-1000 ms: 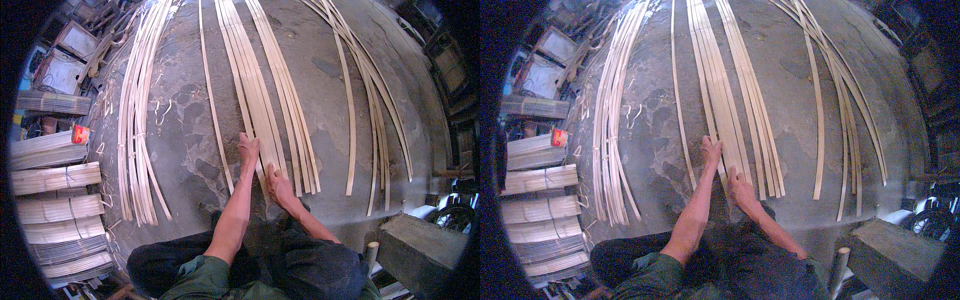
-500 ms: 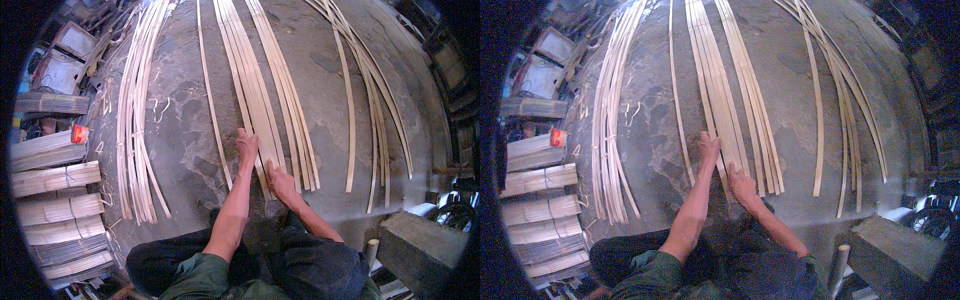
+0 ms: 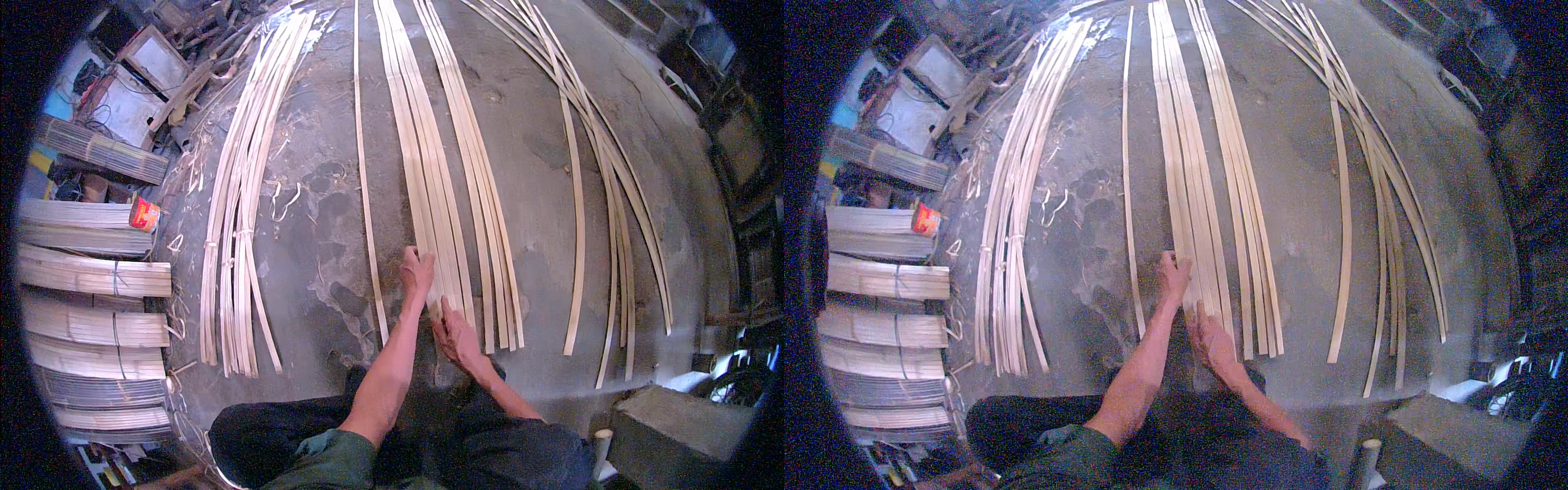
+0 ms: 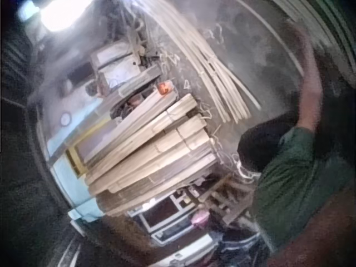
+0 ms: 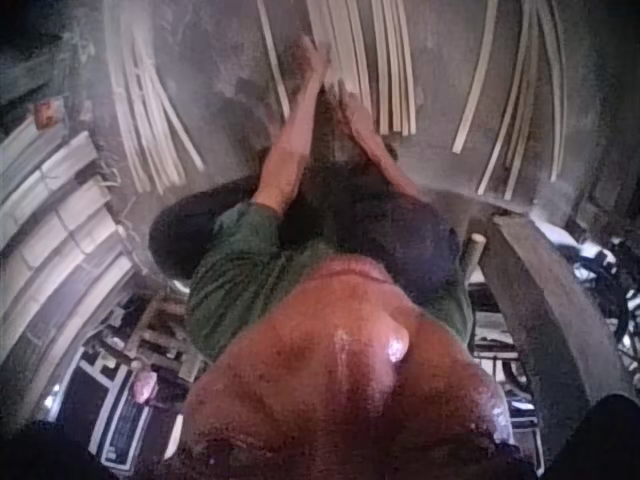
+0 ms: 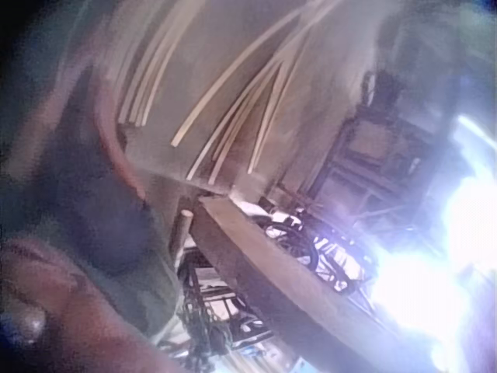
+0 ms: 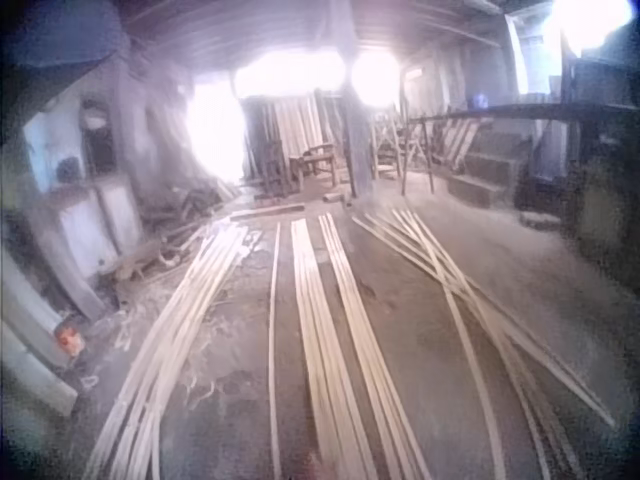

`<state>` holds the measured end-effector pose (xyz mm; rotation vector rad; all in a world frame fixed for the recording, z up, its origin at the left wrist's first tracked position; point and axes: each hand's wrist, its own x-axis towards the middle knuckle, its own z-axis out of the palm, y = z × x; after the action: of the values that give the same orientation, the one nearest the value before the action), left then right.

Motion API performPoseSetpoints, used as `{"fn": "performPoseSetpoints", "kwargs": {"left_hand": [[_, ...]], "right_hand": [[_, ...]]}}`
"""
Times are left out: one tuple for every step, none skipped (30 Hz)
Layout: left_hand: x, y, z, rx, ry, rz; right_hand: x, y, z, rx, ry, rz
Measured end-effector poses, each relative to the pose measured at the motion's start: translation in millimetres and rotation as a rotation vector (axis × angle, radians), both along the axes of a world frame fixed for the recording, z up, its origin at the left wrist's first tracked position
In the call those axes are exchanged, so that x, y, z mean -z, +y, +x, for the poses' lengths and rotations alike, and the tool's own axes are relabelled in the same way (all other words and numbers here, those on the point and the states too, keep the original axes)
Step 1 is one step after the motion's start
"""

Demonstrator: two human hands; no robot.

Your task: The person sits on the floor and repeatedly picks up, aligns, and stacks thin wooden strips into neat bundles. They handle the strips by hand, moving them between piles and occasionally bundling them together.

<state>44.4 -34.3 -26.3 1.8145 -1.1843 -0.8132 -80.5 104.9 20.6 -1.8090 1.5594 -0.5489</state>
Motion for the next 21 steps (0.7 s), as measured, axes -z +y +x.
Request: {"fn": "performPoseSetpoints", "kwargs": {"left_hand": [[3.1,-1.1,5.5,-0.007,0.038,0.006],[5.7,-1.9,12.1,0.003,-0.018,0.0],[2.3,-0.6,11.0,0.021,-0.065,0.001],[-1.5,0.2,11.1,0.039,-0.112,0.002],[-5.8,0.5,13.9,-0.034,-0.293,-0.058],[-11.0,0.3,18.3,-0.106,-0.473,-0.124],[-17.8,-3.6,15.6,-0.17,-0.64,-0.195],[-23.2,-2.9,22.6,-0.208,-0.629,-0.118],[-33.3,-3.5,26.6,-0.236,-0.61,-0.044],[-38.3,2.2,50.5,-0.294,-0.621,0.042],[-34.4,2.9,63.7,-0.292,-0.658,0.045],[-23.6,4.0,78.9,-0.294,-0.698,0.045],[-20.4,4.0,83.7,-0.282,-0.729,0.047],[-16.8,3.1,87.4,-0.269,-0.77,0.045],[-14.8,1.2,87.5,-0.267,-0.745,0.074],[-12.9,-1.1,87.6,-0.265,-0.72,0.103],[-11.3,-3.2,88.2,-0.263,-0.698,0.132],[-11.9,-6.5,88.7,-0.297,-0.586,0.139],[-13.3,-10.7,90.0,-0.331,-0.476,0.145],[-15.1,-14.4,91.1,-0.365,-0.367,0.15],[-19.7,-18.5,90.1,-0.372,-0.355,0.088]], "right_hand": [[1.0,2.1,8.5,0.007,-0.08,0.029],[2.1,1.9,16.9,0.004,-0.173,-0.088],[7.2,3.0,17.0,-0.007,-0.171,-0.135],[12.1,3.5,17.1,-0.019,-0.17,-0.181],[17.0,4.0,17.5,-0.031,-0.169,-0.228],[32.9,5.3,17.8,-0.002,-0.247,-0.165],[58.1,4.0,12.0,0.037,-0.312,-0.106],[59.8,3.8,9.0,0.057,-0.337,0.014],[60.4,2.9,1.1,0.09,-0.35,0.129],[24.5,1.3,9.2,0.077,-0.341,0.302],[1.7,0.0,12.7,0.041,-0.259,0.316],[-22.0,-1.3,17.0,0.0,-0.178,0.327],[-30.5,-1.8,17.9,-0.059,-0.029,0.197],[-34.0,-3.4,18.6,-0.114,0.121,0.066],[-32.2,-3.3,17.2,-0.098,0.097,-0.044],[-28.6,-2.7,16.4,-0.082,0.072,-0.154],[-26.3,-2.3,15.7,-0.066,0.045,-0.264],[-34.4,-4.2,17.2,0.015,-0.113,-0.035],[-49.1,-6.5,21.4,0.095,-0.272,0.194],[-48.2,-6.3,23.4,0.101,-0.31,0.204],[-48.0,-7.2,26.5,0.107,-0.35,0.209]]}}
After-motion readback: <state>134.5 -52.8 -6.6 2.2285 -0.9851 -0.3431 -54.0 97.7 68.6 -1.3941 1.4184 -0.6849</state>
